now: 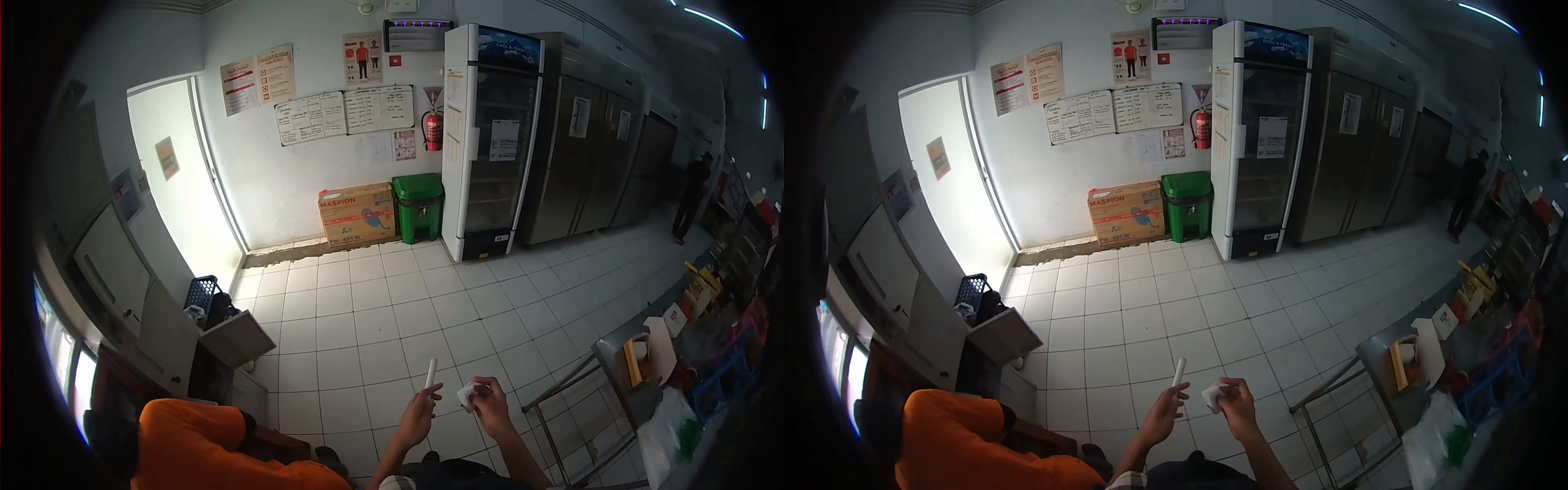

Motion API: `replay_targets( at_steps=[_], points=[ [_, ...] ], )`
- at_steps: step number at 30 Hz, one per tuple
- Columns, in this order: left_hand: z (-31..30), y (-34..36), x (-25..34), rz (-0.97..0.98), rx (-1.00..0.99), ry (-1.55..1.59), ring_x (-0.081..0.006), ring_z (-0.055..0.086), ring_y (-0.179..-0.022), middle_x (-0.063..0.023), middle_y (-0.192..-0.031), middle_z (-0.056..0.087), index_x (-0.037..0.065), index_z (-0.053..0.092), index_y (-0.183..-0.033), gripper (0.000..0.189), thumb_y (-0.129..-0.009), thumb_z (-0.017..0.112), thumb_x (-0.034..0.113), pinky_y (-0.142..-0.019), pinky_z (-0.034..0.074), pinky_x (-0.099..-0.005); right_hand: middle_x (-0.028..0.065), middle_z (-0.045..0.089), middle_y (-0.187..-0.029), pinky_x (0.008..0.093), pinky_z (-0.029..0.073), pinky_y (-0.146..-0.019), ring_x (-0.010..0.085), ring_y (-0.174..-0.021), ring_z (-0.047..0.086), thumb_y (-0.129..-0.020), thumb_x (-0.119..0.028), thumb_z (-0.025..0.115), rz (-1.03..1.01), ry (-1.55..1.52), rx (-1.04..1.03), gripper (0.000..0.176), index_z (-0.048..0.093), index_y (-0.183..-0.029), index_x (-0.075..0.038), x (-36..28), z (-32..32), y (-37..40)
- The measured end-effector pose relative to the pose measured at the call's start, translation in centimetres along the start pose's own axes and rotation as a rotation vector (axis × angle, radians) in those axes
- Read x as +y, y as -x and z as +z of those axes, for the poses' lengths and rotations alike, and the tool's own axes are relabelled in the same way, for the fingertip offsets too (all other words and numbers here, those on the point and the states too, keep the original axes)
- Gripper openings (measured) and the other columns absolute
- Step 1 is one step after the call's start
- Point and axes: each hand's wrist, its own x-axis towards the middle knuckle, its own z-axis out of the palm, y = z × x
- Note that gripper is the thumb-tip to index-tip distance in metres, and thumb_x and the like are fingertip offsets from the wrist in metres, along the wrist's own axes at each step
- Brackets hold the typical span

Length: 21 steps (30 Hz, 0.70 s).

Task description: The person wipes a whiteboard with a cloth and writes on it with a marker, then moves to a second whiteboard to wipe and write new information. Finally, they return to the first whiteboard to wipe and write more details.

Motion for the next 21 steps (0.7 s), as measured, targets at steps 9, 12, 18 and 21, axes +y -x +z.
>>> replay_targets(
  at_steps=[9, 12, 18, 21],
  points=[
    [2.5, -24.8, -3.3, -0.099, 0.030, -0.028, -0.0198, 0.060, -0.086, -0.0099, -0.086, 0.060, 0.000, 0.057, -0.105, 0.035, -0.094, 0.047, 0.032, -0.071, 0.051, -0.0309, 0.0084, 0.056, -0.083, 0.0307, 0.049, -0.074, 0.0140, -0.078, 0.056, -0.081, 0.005, 0.057, -0.399, 0.214, 0.196, 0.034, 0.041, -0.111, -0.002, -4.3, -1.2, -21.2],
    [2.1, -33.5, -2.7, -0.131, 0.179, 0.339, -0.0141, 0.060, -0.080, -0.0067, -0.087, 0.062, -0.003, 0.056, -0.106, 0.035, -0.097, 0.042, 0.028, -0.068, 0.048, -0.0262, 0.0102, 0.056, -0.088, 0.0314, 0.049, -0.073, 0.0150, -0.079, 0.056, -0.086, -0.004, 0.054, -0.353, 0.304, 0.194, 0.030, 0.040, -0.113, -0.002, -4.5, -3.5, -30.1],
    [-8.7, -49.7, 0.2, 0.071, 0.090, 0.263, -0.0135, 0.059, -0.084, -0.0084, -0.095, 0.062, -0.002, 0.053, -0.110, 0.030, -0.097, 0.042, 0.023, -0.071, 0.048, -0.0278, 0.0101, 0.057, -0.094, 0.0271, 0.047, -0.069, 0.0152, -0.087, 0.055, -0.096, -0.026, 0.043, -0.001, 0.192, -0.076, 0.034, 0.035, -0.122, -0.005, -8.5, -0.8, -51.7],
    [-13.5, -54.1, -1.4, 0.034, 0.104, 0.289, -0.0124, 0.058, -0.085, -0.0068, -0.093, 0.062, -0.003, 0.053, -0.109, 0.030, -0.098, 0.041, 0.022, -0.072, 0.047, -0.0260, 0.0107, 0.058, -0.092, 0.0269, 0.047, -0.071, 0.0160, -0.084, 0.056, -0.096, -0.029, 0.042, 0.262, 0.035, -0.436, 0.036, 0.036, -0.122, -0.004, -9.7, 4.5, -60.6]
  ],
)
